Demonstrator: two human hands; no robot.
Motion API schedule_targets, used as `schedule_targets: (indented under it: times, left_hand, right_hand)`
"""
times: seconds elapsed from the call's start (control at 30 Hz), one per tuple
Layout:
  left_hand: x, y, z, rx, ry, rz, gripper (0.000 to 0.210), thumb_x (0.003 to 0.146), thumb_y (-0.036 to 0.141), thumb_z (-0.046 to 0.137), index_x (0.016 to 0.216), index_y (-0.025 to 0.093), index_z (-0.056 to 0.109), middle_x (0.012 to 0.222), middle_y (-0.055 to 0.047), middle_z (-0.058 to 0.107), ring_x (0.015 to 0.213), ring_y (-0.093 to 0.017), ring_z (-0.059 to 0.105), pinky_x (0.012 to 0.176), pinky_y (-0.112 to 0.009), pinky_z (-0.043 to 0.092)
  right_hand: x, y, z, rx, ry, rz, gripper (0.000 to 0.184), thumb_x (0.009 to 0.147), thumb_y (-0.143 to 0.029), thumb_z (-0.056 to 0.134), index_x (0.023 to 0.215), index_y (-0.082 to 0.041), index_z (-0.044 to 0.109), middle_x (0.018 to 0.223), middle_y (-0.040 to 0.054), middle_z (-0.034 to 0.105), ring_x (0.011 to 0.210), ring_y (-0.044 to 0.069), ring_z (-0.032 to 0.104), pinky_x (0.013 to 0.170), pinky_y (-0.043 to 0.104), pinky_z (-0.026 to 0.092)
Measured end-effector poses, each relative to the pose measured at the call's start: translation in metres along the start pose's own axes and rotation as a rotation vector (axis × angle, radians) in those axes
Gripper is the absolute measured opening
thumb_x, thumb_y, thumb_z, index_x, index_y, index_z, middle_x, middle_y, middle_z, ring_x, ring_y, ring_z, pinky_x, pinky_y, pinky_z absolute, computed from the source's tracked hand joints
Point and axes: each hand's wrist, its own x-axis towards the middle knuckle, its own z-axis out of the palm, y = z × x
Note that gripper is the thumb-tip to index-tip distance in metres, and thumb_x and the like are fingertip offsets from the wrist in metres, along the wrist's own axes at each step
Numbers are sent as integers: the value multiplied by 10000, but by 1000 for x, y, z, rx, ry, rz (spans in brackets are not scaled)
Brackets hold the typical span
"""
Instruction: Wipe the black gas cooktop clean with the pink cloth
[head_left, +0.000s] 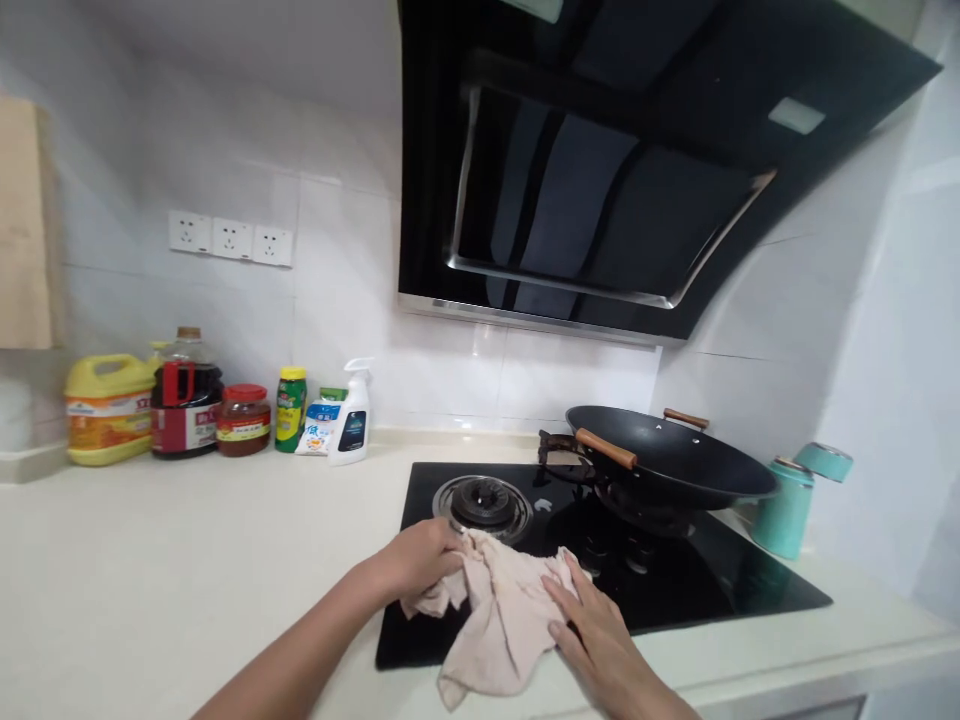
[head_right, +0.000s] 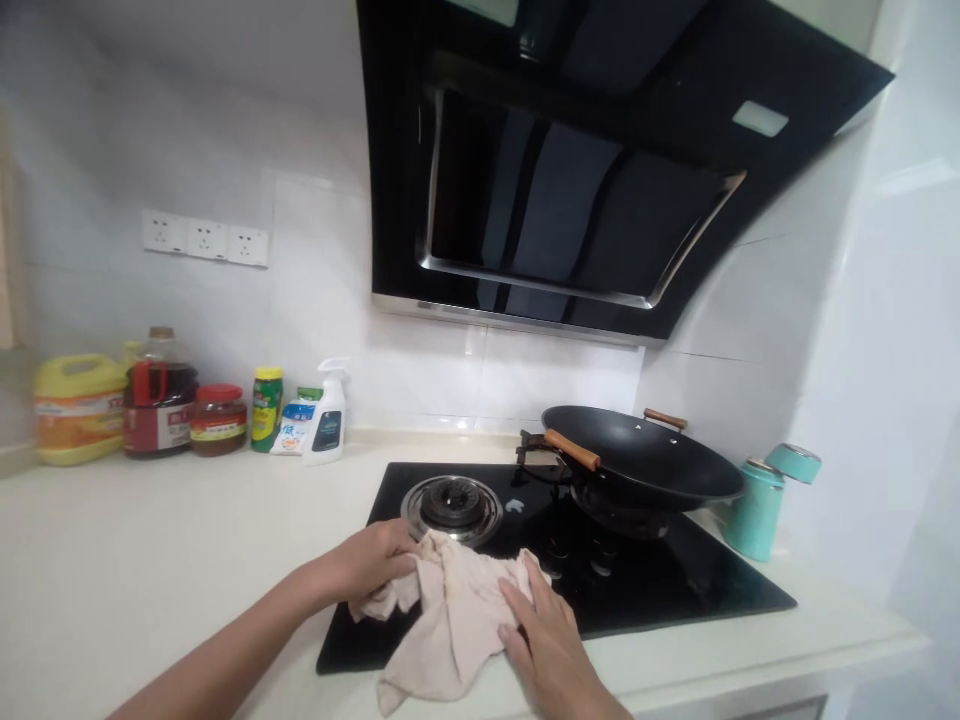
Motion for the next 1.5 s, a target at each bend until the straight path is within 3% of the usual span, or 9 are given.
schedule_targets:
  times: [0.17,0.27,0.47,0.63,0.7,0.8,0.9,1.17,1.5]
  left_hand:
    - [-23,-11,-28,259,104,-132,272,857,326,482,814,235,735,998,-60,720,906,-232,669,720,-291,461]
    - [-29,-31,-41,396,117,-263,313,896,353,454,894,252,750,983,-75,751,938,-263,687,739,-316,454]
    - [-32,-60,-58,552,223,-488,391,992,371,350,1124,258,700,935,-80,749,944,-298,700,767,-349,463]
    - [-18,-57,-48,408,330,-341,444,1028,361,256,1336,282,565,1256,-47,684,1116,-216,643,939,-313,458]
    - [-13,-57,-41,342,303,-287,430,1025,366,264,1306,288,581,1291,-42,650,1144,-198,626,975,-302,448]
    - [-11,-62,-35,346,205,-392,376,982,350,367,1248,254,614,1241,-79,638,1081,-236,654,933,-344,477]
    - [-16,-71,-29,323,210,-480,415,955,348,393,1301,195,562,1316,-138,582,1040,-262,668,899,-374,495]
    - [-35,-81,3,207,135,-563,508,845,587,507,1140,175,553,1190,-132,661,1005,-264,663,831,-337,502]
    - [-71,-89,-18,260,5,-611,580,727,775,506,809,213,627,1013,-136,710,927,-332,664,736,-383,455]
  right_hand:
    - [-11,-8,14,57,313,-32,335,907,-500,562,1217,-404,646,1549,65,407,1388,376,416,1044,616,422]
    - [-13,-18,11,130,266,-60,250,899,-487,580,1126,-422,664,1377,69,559,1236,341,547,966,543,494]
    - [-13,-19,-1,243,169,-111,175,930,-418,537,1025,-376,677,1088,66,674,985,270,634,865,448,514]
    - [-12,-17,-2,325,133,-68,207,960,-401,476,976,-340,673,1038,54,669,959,238,611,867,414,487]
    - [-13,-18,-3,342,125,-61,218,964,-406,467,965,-336,674,1023,50,670,962,235,609,872,408,481]
    - [-15,-20,-7,359,137,-55,252,977,-417,440,956,-325,674,1015,52,672,964,230,618,863,397,482]
    - [-15,-22,-12,370,125,-47,279,985,-425,429,944,-303,677,1019,54,679,961,220,628,859,380,488]
    - [-15,-21,-17,362,146,-44,257,973,-420,474,923,-293,691,1016,25,697,960,190,655,879,341,504]
    - [-18,-21,-16,285,192,-114,238,975,-372,475,927,-283,690,986,24,702,915,174,663,821,313,519]
